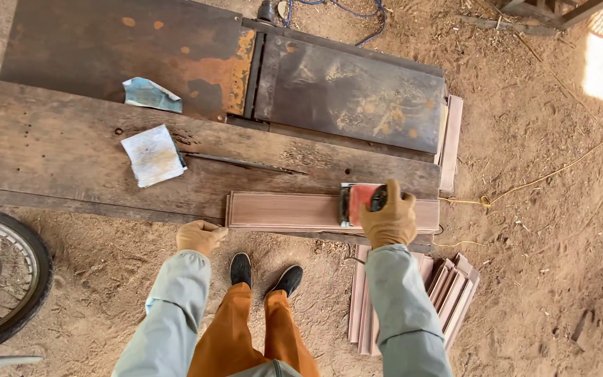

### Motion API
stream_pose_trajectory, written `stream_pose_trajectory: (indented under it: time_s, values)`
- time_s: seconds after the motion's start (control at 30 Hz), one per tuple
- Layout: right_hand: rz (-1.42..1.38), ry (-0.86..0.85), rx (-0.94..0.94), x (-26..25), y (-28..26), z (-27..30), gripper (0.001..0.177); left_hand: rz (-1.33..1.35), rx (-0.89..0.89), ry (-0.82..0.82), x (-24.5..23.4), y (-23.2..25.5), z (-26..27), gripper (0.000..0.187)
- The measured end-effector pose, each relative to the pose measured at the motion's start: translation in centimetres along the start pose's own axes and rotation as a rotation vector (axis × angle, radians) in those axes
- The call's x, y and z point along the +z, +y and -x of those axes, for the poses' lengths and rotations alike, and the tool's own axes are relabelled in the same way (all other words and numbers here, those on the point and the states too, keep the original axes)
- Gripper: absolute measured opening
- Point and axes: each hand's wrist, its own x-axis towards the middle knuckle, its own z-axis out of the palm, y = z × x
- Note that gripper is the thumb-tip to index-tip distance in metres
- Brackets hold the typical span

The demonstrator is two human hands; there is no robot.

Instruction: Sanding wooden planks with an electric palm sander.

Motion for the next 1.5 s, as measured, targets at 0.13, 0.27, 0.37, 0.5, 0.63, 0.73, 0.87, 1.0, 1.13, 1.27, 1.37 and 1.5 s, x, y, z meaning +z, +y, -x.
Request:
stream_pose_trajectory:
  time_s: [0.13,0.27,0.37,0.5,0.63,0.73,0.87,1.0,1.13,1.27,1.37,1.5]
  values:
    - [0.004,0.033,0.03,-0.8,4.8,-2.2,0.062,-0.09,-0.037,0.038,-0.1,0.4,-0.2,0.012]
    - [0.034,-0.001,0.115,-1.1,9.9,-4.9,0.063,-0.114,-0.052,0.061,-0.1,0.5,0.1,0.011]
    - [0.036,-0.015,0.139,-1.6,13.1,-6.5,0.065,-0.123,-0.049,0.104,-0.1,1.4,1.2,0.011]
    - [0.055,-0.03,0.168,-2.3,15.8,-7.9,0.063,-0.117,-0.025,0.108,-0.5,0.1,0.1,0.012]
    - [0.052,0.013,0.148,-2.9,17.6,-8.4,0.065,-0.115,-0.012,0.089,-0.5,-0.1,0.0,0.014]
    - [0.065,0.062,0.115,-2.9,18.5,-8.4,0.068,-0.114,-0.01,0.097,-0.5,-0.3,-0.1,0.014]
    - [0.055,0.035,0.12,-2.8,17.5,-7.5,0.053,-0.069,-0.019,0.069,-0.7,-0.7,-0.6,0.013]
    - [0.029,0.036,0.091,-2.9,15.2,-6.3,0.054,-0.078,-0.012,0.065,-0.6,-0.7,-0.8,0.012]
    - [0.039,0.004,0.092,-1.7,12.6,-5.2,0.063,-0.118,-0.002,0.083,-0.3,-0.3,-0.6,0.013]
    - [0.005,0.037,-0.001,-0.9,9.0,-3.5,0.065,-0.121,-0.028,0.062,-0.1,0.2,-0.4,0.013]
    - [-0.011,-0.01,-0.033,-0.7,5.3,-1.8,0.063,-0.134,-0.091,0.044,0.1,2.4,1.1,0.012]
    - [-0.044,-0.034,-0.067,-0.2,0.4,0.8,0.061,-0.169,-0.172,0.026,0.4,2.8,1.2,0.012]
